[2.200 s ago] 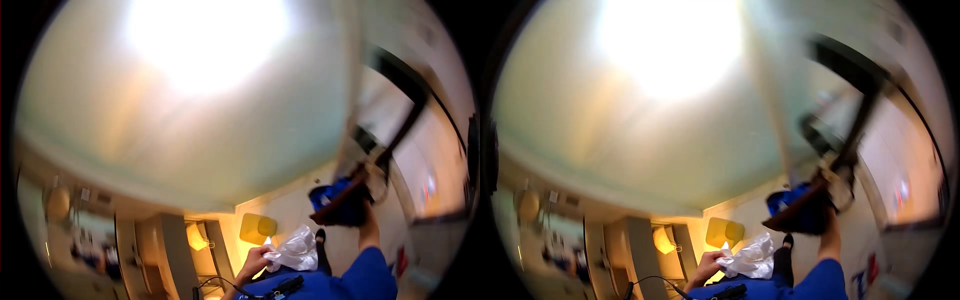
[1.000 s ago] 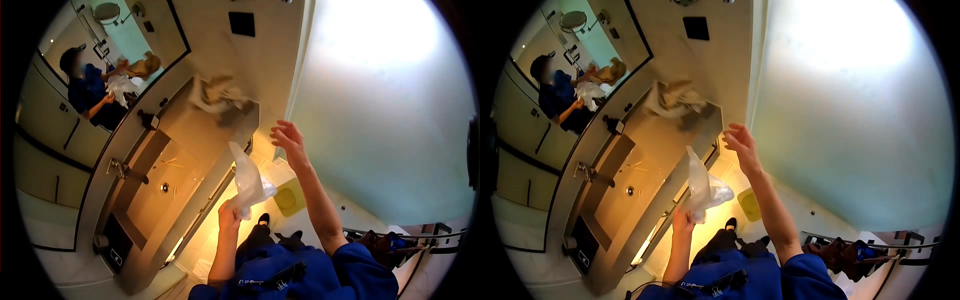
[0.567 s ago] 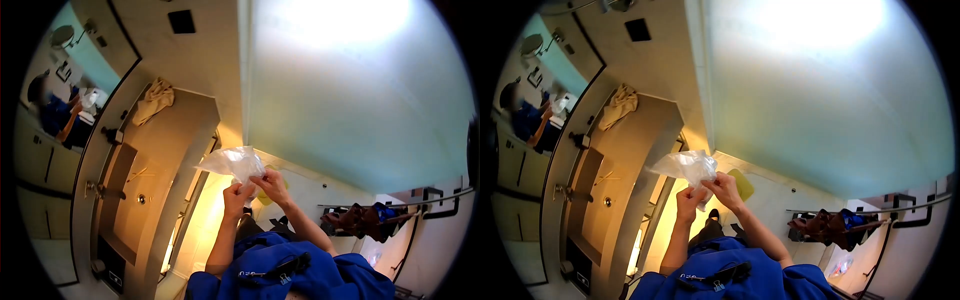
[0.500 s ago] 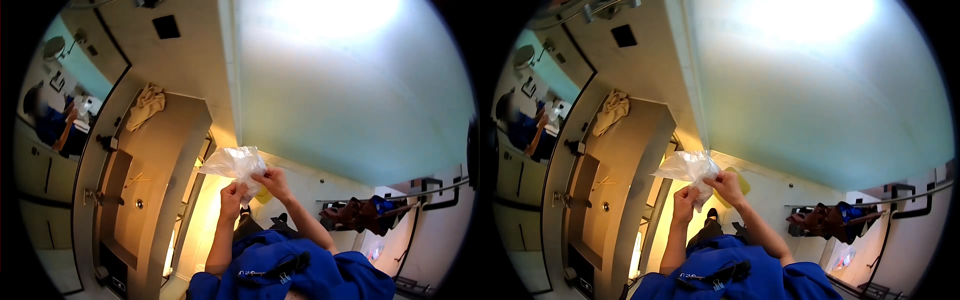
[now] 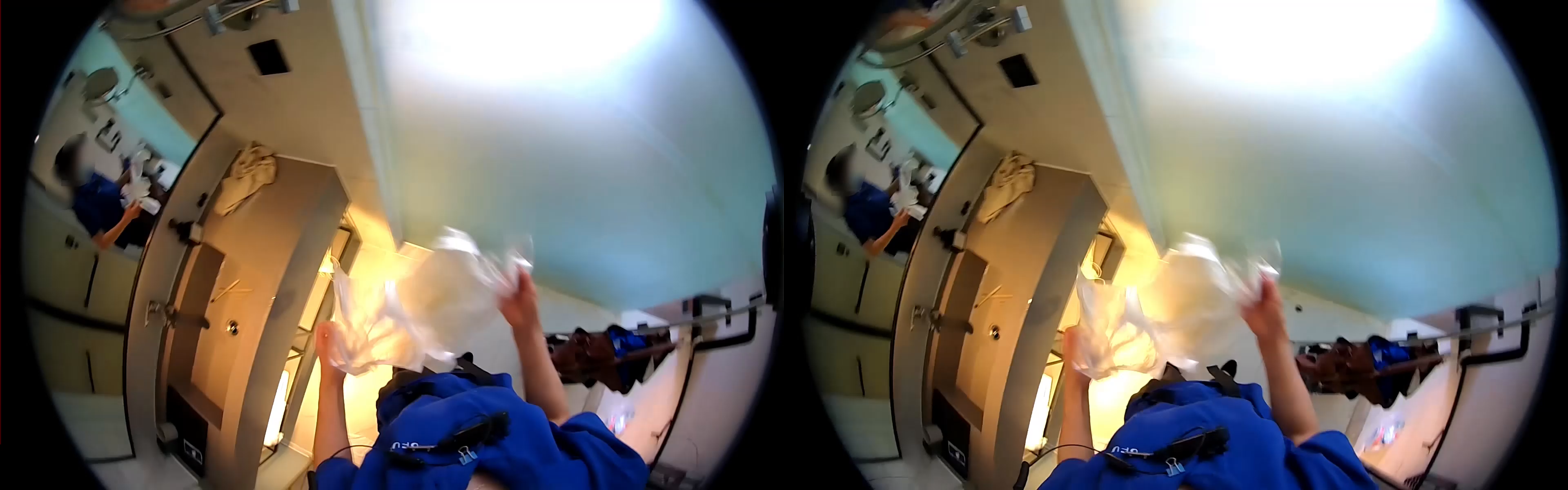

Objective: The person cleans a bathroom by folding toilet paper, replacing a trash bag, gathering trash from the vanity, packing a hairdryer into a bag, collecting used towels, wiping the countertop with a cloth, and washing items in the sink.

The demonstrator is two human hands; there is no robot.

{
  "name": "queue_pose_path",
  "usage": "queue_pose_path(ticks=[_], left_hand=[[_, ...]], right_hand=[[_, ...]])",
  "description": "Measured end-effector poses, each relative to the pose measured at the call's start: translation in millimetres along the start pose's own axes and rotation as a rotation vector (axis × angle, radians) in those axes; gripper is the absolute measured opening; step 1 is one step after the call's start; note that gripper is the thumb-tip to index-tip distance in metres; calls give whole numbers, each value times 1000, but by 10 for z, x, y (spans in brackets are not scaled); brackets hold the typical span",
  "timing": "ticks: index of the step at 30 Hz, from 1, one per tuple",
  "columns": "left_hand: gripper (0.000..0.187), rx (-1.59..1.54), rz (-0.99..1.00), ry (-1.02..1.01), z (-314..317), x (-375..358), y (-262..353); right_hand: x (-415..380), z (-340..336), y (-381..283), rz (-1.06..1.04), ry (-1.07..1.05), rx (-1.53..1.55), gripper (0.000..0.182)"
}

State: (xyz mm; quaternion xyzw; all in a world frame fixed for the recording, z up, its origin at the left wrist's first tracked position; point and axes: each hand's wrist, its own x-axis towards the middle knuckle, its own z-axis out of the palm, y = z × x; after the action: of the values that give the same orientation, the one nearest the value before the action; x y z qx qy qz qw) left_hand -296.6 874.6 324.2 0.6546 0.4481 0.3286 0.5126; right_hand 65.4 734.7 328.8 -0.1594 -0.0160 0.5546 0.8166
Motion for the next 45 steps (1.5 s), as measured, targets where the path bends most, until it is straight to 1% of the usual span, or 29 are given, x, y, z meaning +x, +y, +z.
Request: queue_pose_path(ticks=[1, 3, 4, 5, 6, 8, 9, 10, 11, 12, 13, 15, 16, 18, 21, 22, 25, 26, 29, 32, 33, 34, 36, 37, 39, 41, 43, 44, 45], left_hand=[[35, -483, -266, -45, -42, -186, -179], [71, 185, -260, -428, -67, -755, -644], [61, 155, -369, -596, -11, -883, -392], [55, 139, -475, -764, 47, -1006, -136], [48, -57, -584, -565, 74, -1122, -302], [40, 535, -774, -519, -208, -1040, -669], [31, 778, -751, -392, -322, -1055, -780], [29, 1007, -577, -487, -401, -1147, -739], [26, 1094, -453, -509, -354, -1307, -843], [23, 1186, -327, -521, -307, -1465, -947], [19, 1139, -260, -467, -130, -1658, -1254], [10, 361, -259, -295, 67, -1854, -1563], [9, 202, -460, -342, 56, -1841, -1525], [10, -121, -847, -428, -71, -1775, -1396], [19, 177, -606, -426, 193, -1396, -1041], [17, -137, -755, -298, 315, -1459, -1353], [23, -838, -989, -16, 311, -1352, -351], [11, -979, -975, -77, 251, -1417, -404], [9, -438, -475, -372, 69, -1648, -878], [19, 676, -63, -167, 302, -1508, -1166], [21, 1009, -161, -142, 485, -1442, -1350], [22, 1196, -114, -123, 542, -1399, -1621], [20, 1161, 68, -2, 572, -1238, -1306], [17, 1217, 73, 46, 574, -1173, -1111], [9, 1221, 137, 151, 536, -1105, -1104], [5, 1333, 50, 231, 649, -986, -1086], [10, 1107, -438, -204, 593, -1007, -1271], [20, 711, -673, -238, 476, -1016, -1160], [36, 499, -602, -353, 354, -1089, -1174]], right_hand=[[-156, -26, -54, -3, 115, -181, 19], [-434, -116, -73, 61, 280, -779, 11], [-600, 37, -32, 127, 325, -1037, 18], [-795, -631, -112, 326, 234, -1112, 26], [-984, -854, -209, 505, 114, -1359, 33], [-1318, -815, -116, 677, -3, -1287, 34], [-1479, -1005, -128, 816, -56, -1243, 32], [-1521, -1054, -97, 858, -112, -1299, 25], [-1440, -472, -49, 867, 21, -1288, 22], [-1404, -527, -50, 870, 85, -1458, 26], [-1378, -630, -54, 863, 157, -1629, 29], [-1336, -877, -66, 721, 162, -1924, 33], [-1310, -946, -86, 644, 160, -2070, 35], [-1262, -978, -94, 549, 239, -2026, 38], [-1233, -1273, -53, 488, 230, -1975, 40], [-1208, -1299, -9, 488, 206, -1963, 40], [-1059, -1359, 118, 526, 81, -2102, 43], [-1023, -1368, 158, 538, 46, -2101, 43], [-962, -1243, 298, 521, 8, -1921, 38], [-781, -1217, 518, 379, 42, -1635, 26], [-634, -926, 554, 364, 149, -1502, 21], [-471, -1097, 552, 516, 258, -1426, 17], [-259, -596, 660, 309, 308, -1347, 16], [-143, -631, 674, 331, 335, -1034, 15], [35, -185, 783, 99, 223, -770, 14], [81, 2, 763, 81, 187, -742, 15], [57, 92, 767, 64, 170, -719, 16], [42, 121, 755, 48, 166, -712, 17], [29, 127, 728, 31, 164, -704, 18]])
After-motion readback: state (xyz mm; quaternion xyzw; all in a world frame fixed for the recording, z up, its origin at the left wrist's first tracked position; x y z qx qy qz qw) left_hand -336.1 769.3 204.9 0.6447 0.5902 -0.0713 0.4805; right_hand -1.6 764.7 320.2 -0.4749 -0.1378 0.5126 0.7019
